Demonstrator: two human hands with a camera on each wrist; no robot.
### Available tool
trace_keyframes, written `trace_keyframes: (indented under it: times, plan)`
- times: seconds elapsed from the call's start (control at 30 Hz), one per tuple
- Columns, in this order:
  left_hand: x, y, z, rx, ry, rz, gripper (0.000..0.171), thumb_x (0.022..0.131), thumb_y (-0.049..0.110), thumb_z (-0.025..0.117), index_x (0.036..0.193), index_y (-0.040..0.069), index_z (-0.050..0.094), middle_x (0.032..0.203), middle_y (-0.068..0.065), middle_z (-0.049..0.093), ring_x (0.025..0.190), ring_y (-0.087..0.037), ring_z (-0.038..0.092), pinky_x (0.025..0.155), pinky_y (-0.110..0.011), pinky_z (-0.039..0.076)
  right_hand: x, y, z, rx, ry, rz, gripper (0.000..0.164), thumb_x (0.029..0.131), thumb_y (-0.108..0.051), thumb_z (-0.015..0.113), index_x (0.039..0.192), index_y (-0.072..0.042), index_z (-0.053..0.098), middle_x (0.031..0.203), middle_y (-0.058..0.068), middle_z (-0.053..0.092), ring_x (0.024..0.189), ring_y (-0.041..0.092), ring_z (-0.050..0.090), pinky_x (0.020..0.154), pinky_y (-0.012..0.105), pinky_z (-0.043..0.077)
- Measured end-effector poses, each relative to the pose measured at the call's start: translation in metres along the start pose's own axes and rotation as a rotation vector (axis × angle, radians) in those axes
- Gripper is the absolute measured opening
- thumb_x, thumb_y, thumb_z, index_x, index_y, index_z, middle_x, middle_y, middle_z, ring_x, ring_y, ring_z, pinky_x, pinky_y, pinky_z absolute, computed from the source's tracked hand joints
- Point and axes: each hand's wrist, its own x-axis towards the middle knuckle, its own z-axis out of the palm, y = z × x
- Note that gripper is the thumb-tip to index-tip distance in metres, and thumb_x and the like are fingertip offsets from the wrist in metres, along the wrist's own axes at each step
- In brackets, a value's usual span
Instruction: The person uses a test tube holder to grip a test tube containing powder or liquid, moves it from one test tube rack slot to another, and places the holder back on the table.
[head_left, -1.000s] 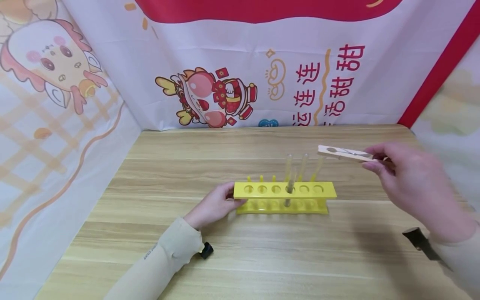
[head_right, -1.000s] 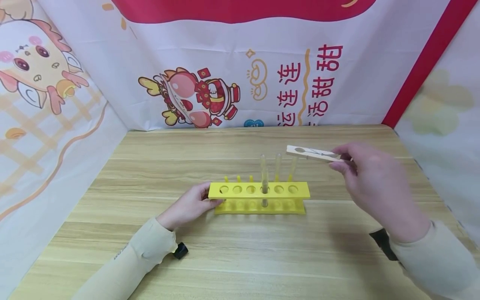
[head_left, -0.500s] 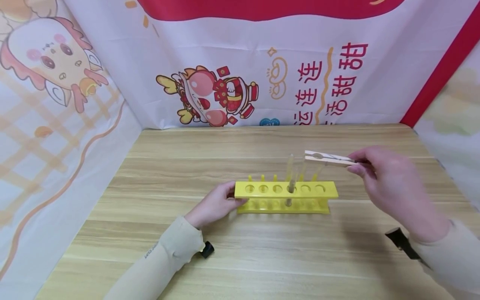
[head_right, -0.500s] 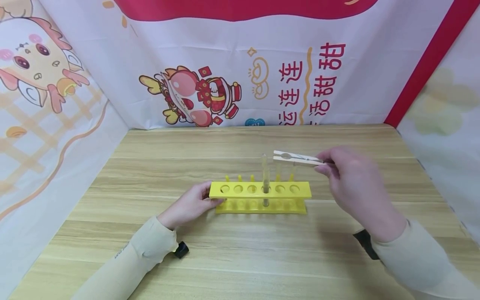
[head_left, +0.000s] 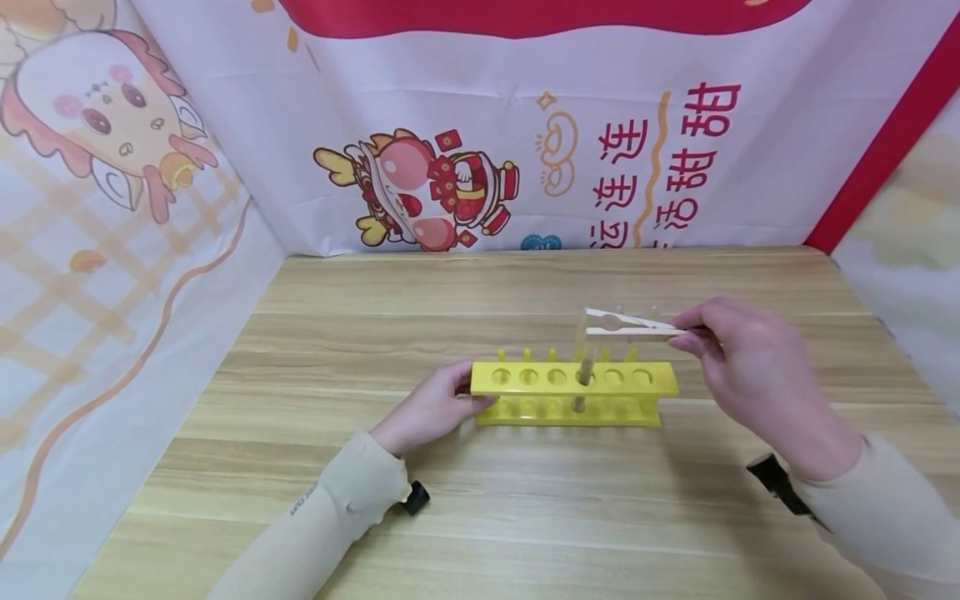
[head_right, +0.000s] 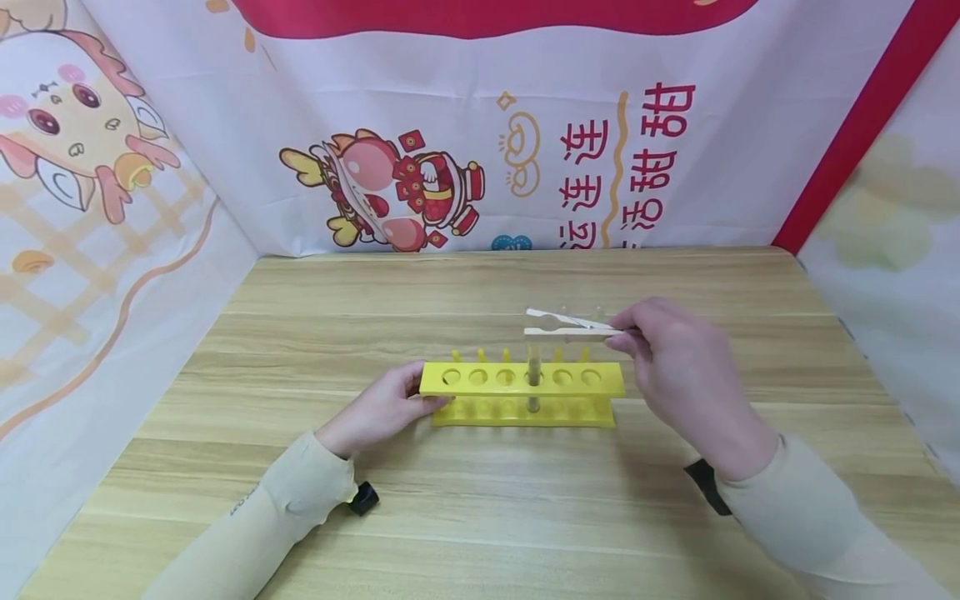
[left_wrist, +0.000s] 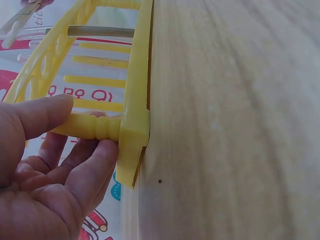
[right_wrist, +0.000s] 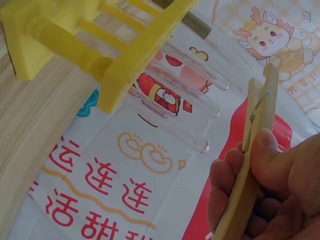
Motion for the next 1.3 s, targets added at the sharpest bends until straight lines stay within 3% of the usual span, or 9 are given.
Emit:
trace_keyframes:
  times: [1.3]
  plan:
    - [0.000, 0.003, 0.000, 0.008, -0.005, -0.016, 0.028, 0.096, 0.018, 0.067, 0.124, 0.016, 0.061, 0.121, 0.004, 0.064, 0.112, -0.014, 0.058, 0.096, -0.037, 0.048, -0.005, 0.002, 0.027, 0.021, -0.032, -0.019, 0.018, 0.072, 0.000, 0.085, 0.084, -0.003, 0.071, 0.075, 0.005, 0.067, 0.064, 0.024, 0.063, 0.057, 0.045, 0.050]
